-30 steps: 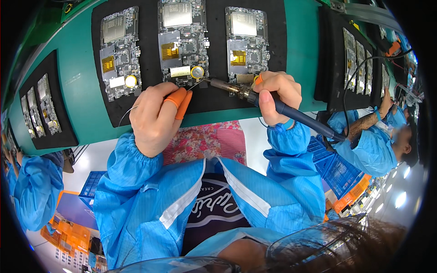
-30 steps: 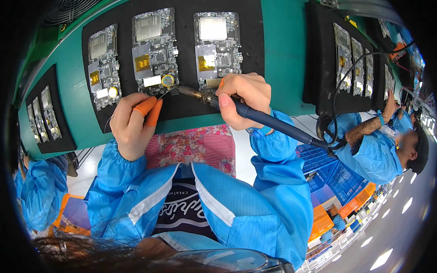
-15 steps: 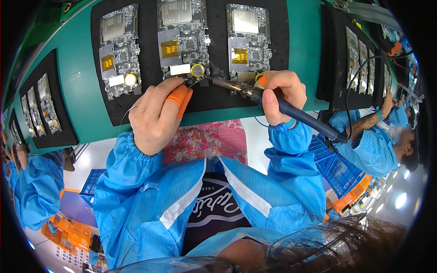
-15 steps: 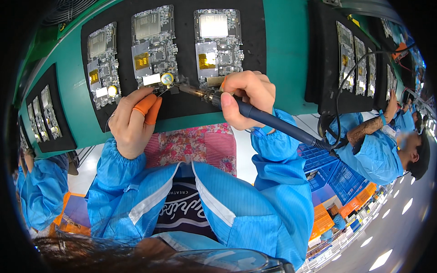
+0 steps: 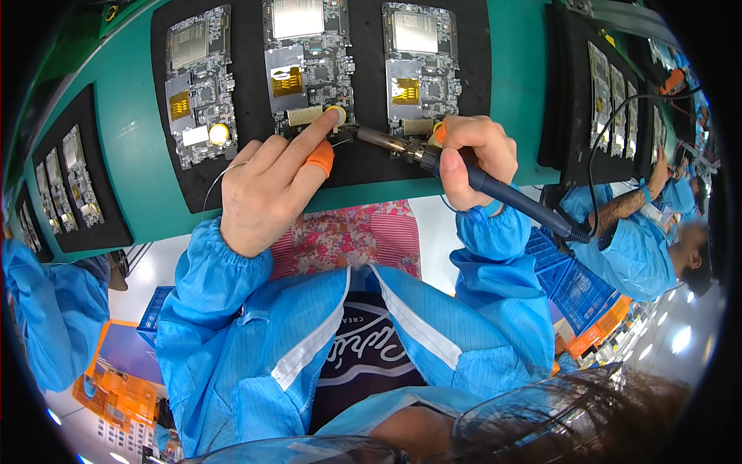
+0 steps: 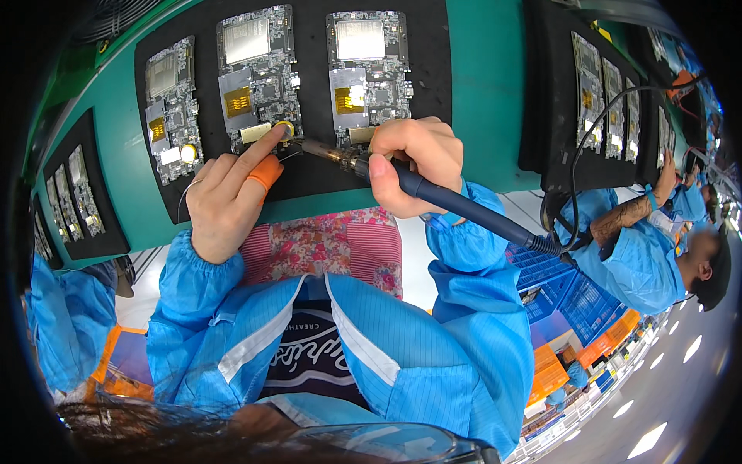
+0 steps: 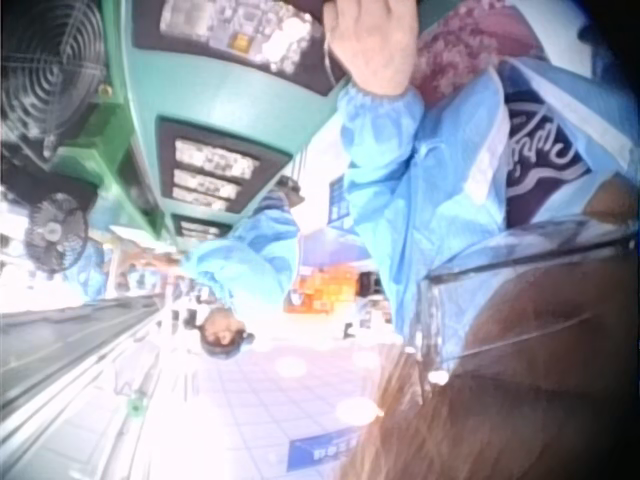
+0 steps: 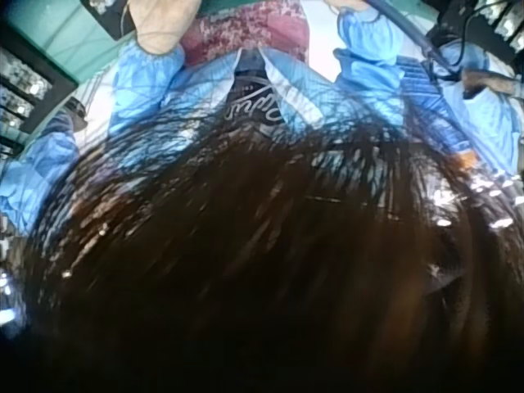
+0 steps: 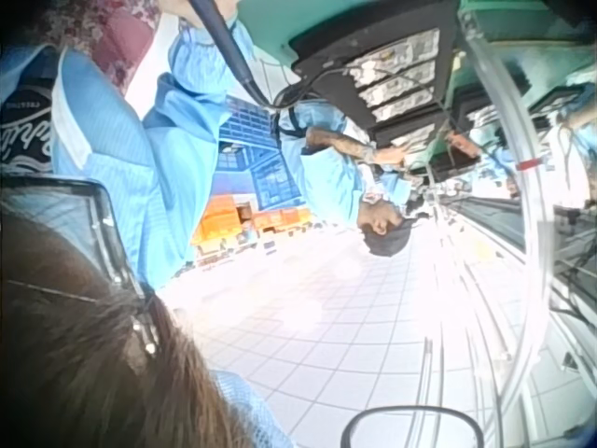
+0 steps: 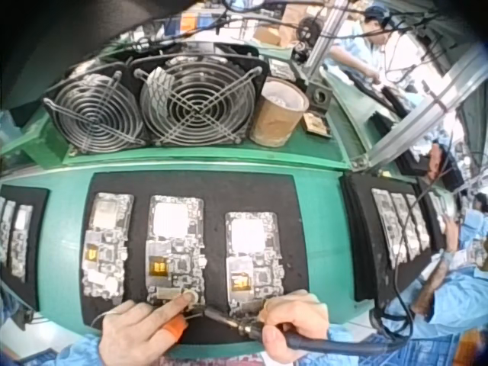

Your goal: The person solders components onto circuit boards using a soldering iron and solder wire, pushes the tray of boards down the assembly line, and solders additional circuit boards.

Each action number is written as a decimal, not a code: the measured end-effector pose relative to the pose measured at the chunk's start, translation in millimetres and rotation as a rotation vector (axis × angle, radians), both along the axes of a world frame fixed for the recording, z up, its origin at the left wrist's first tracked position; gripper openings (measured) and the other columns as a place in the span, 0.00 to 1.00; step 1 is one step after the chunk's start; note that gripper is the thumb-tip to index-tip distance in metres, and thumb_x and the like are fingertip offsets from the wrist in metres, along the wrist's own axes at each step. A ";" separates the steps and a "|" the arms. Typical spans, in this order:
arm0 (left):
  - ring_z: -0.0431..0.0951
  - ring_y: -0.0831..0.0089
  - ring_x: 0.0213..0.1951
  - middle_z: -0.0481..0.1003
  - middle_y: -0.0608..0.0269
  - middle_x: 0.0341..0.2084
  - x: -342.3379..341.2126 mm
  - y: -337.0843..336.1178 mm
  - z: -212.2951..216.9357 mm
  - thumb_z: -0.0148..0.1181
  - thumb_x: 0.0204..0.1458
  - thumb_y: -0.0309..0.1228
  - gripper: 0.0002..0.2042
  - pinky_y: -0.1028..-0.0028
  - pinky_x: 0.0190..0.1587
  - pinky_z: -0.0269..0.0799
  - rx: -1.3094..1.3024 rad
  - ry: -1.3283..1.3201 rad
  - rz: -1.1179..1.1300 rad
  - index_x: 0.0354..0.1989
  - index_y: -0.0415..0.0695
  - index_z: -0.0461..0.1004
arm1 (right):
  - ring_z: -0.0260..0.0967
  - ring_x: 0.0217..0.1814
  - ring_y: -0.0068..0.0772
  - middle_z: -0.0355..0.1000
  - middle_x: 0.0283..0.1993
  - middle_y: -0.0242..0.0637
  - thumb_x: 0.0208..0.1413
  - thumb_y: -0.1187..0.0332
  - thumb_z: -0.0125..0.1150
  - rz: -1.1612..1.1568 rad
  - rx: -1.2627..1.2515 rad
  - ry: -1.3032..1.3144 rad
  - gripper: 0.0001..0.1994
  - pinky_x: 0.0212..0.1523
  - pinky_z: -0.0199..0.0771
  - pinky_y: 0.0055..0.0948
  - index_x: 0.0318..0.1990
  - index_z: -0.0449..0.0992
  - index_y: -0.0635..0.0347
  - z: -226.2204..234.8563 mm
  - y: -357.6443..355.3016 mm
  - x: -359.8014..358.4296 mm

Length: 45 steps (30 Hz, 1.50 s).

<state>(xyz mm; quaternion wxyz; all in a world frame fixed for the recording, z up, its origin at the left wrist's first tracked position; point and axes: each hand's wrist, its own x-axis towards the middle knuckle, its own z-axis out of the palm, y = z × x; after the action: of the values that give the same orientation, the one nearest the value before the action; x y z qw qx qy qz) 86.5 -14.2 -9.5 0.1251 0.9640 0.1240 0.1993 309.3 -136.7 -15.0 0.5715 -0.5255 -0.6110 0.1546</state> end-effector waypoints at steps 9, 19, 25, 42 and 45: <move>0.68 0.76 0.26 0.74 0.62 0.50 0.3 1.7 0.8 0.59 0.38 0.25 0.06 0.78 0.26 0.63 0.000 0.019 -0.011 0.26 0.43 0.70 | 0.58 0.11 0.19 0.69 0.19 0.36 0.48 0.73 0.59 -0.039 0.013 0.052 0.06 0.13 0.56 0.20 0.27 0.69 0.65 -0.6 -3.5 2.0; 0.76 0.64 0.38 0.74 0.58 0.40 -7.6 -8.9 12.7 0.69 0.37 0.22 0.12 0.72 0.35 0.73 -0.270 -0.182 0.222 0.32 0.39 0.73 | 0.57 0.12 0.19 0.69 0.21 0.37 0.49 0.71 0.58 -0.090 0.041 0.122 0.07 0.14 0.55 0.20 0.28 0.68 0.66 -0.3 -8.9 -1.6; 0.75 0.64 0.34 0.73 0.59 0.36 -15.4 -9.1 10.8 0.70 0.36 0.19 0.12 0.71 0.32 0.70 -0.183 -0.152 0.258 0.31 0.37 0.76 | 0.58 0.10 0.25 0.65 0.15 0.36 0.46 0.74 0.58 0.035 0.082 0.047 0.05 0.13 0.58 0.23 0.26 0.67 0.65 3.5 2.0 -3.1; 0.74 0.65 0.32 0.73 0.59 0.34 -9.3 -11.1 -1.0 0.69 0.32 0.17 0.13 0.71 0.31 0.69 -0.184 -0.194 0.220 0.30 0.37 0.76 | 0.67 0.13 0.32 0.67 0.15 0.38 0.42 0.77 0.57 0.047 0.063 -0.017 0.04 0.16 0.68 0.25 0.23 0.67 0.66 3.2 7.7 -7.5; 0.74 0.64 0.32 0.73 0.59 0.35 -6.4 -9.8 -2.7 0.67 0.31 0.18 0.13 0.70 0.31 0.69 -0.181 -0.192 0.188 0.30 0.37 0.76 | 0.67 0.13 0.32 0.67 0.15 0.38 0.42 0.77 0.57 0.048 0.064 -0.017 0.04 0.16 0.68 0.25 0.22 0.67 0.66 4.1 8.4 -7.8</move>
<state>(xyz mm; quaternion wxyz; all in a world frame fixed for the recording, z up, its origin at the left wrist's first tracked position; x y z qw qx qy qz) 80.1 -24.0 -12.2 0.2033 0.9096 0.2184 0.2892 301.5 -128.3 -11.0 0.5790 -0.4934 -0.6328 0.1444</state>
